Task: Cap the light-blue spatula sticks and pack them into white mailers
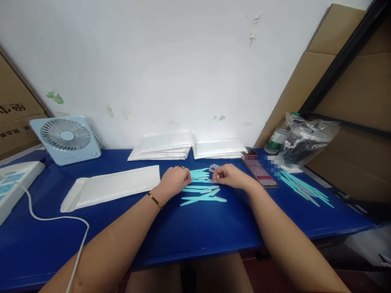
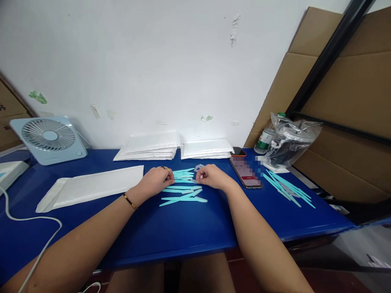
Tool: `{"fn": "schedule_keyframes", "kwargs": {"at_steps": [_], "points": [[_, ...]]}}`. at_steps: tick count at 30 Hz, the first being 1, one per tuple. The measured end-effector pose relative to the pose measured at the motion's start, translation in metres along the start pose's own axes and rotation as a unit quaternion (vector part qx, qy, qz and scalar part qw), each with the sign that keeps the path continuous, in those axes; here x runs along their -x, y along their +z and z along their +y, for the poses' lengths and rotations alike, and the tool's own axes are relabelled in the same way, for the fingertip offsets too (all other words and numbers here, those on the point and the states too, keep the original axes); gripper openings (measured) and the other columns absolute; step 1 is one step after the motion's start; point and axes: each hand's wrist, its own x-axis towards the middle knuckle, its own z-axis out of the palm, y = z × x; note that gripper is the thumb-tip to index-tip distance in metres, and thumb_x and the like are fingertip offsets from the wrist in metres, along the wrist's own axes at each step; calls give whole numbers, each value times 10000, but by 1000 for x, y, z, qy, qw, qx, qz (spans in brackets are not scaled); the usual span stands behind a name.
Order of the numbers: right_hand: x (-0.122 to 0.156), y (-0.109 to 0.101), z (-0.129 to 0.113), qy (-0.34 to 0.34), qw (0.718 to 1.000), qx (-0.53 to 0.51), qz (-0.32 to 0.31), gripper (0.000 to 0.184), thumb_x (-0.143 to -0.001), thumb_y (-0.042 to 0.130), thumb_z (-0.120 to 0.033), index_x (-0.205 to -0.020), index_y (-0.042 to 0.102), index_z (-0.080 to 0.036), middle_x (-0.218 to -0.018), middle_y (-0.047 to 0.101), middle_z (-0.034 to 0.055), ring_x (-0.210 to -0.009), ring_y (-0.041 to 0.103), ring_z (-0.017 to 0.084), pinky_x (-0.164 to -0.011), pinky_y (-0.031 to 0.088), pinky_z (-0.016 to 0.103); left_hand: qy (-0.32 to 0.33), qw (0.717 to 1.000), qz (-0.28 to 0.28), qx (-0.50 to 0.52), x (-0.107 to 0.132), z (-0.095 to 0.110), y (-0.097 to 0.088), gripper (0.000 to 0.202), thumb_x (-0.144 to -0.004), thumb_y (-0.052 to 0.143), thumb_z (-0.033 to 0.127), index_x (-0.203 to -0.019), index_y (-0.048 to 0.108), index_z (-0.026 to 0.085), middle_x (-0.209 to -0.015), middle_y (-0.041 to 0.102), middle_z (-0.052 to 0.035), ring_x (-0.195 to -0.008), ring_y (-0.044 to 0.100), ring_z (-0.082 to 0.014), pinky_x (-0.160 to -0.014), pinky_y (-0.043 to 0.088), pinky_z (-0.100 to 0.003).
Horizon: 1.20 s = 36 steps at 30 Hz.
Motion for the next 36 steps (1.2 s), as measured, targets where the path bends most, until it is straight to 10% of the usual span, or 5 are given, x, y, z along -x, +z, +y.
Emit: {"fn": "schedule_keyframes", "kwargs": {"at_steps": [10,17,36], "points": [[-1,5,-4,-27,999,-24,-4,127,-686,617,-214,-757,720,-190,-638,655,-2,-571,560,129,-530,388,220,24,999,-20,24,0,6,3,144,-789,581,312,-725,662,212,-748,677,-8,-701,601,-166,-586,369,-251],[15,-27,15,81,985,8,155,137,-696,591,-213,-750,711,-173,-679,681,40,-611,592,171,-557,419,254,27,999,12,-46,1,1,-1,212,-840,513,271,-919,708,244,-992,677,-27,-858,599,-183,-660,383,-258],[-5,5,6,-13,999,-1,45,91,-714,630,-235,-740,697,-180,-667,669,2,-591,570,122,-566,390,221,74,995,18,-67,-6,-6,8,275,-889,419,271,-737,632,186,-737,633,-64,-783,556,-191,-661,343,-277]]}}
